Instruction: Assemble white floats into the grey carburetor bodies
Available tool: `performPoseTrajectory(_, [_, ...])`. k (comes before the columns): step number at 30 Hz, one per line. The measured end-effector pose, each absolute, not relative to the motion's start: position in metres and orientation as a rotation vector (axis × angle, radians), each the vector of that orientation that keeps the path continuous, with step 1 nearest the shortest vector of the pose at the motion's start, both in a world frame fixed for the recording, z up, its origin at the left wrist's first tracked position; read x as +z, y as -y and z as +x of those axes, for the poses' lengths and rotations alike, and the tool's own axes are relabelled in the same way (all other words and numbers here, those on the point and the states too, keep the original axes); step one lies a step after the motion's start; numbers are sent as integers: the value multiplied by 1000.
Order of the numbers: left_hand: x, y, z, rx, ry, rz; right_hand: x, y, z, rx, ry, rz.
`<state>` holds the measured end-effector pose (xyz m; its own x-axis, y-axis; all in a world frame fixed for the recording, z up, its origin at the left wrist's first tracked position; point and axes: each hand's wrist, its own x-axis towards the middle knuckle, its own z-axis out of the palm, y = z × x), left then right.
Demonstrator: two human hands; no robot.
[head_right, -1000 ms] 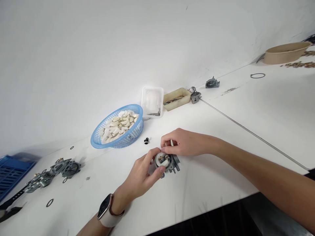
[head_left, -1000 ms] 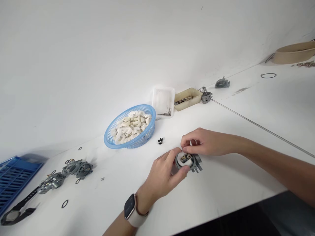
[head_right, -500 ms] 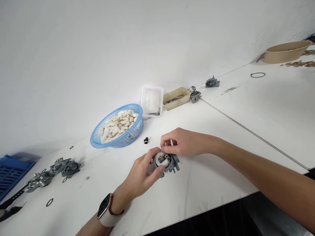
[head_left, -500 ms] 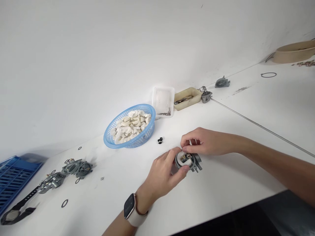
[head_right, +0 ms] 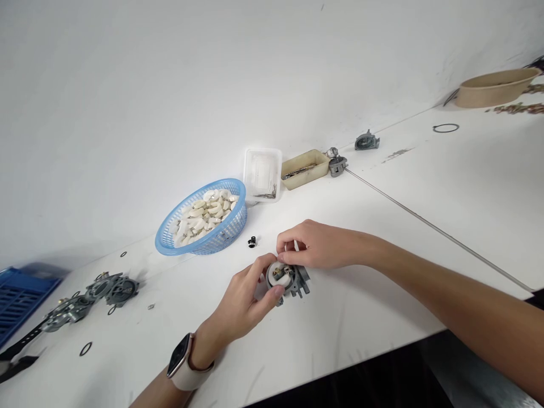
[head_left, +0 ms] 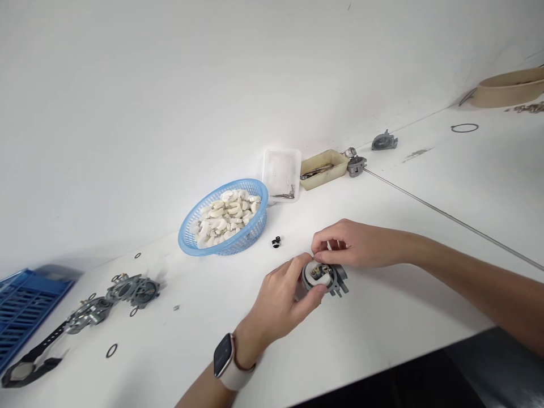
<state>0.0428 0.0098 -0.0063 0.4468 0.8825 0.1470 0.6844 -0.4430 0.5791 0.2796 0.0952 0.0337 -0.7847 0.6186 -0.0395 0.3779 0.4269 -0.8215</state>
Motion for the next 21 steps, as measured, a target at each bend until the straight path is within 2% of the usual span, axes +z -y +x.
performPoseTrajectory(21, [-5,-10,43,601,-1318,2256,38,-94,281,1264,2440,-854])
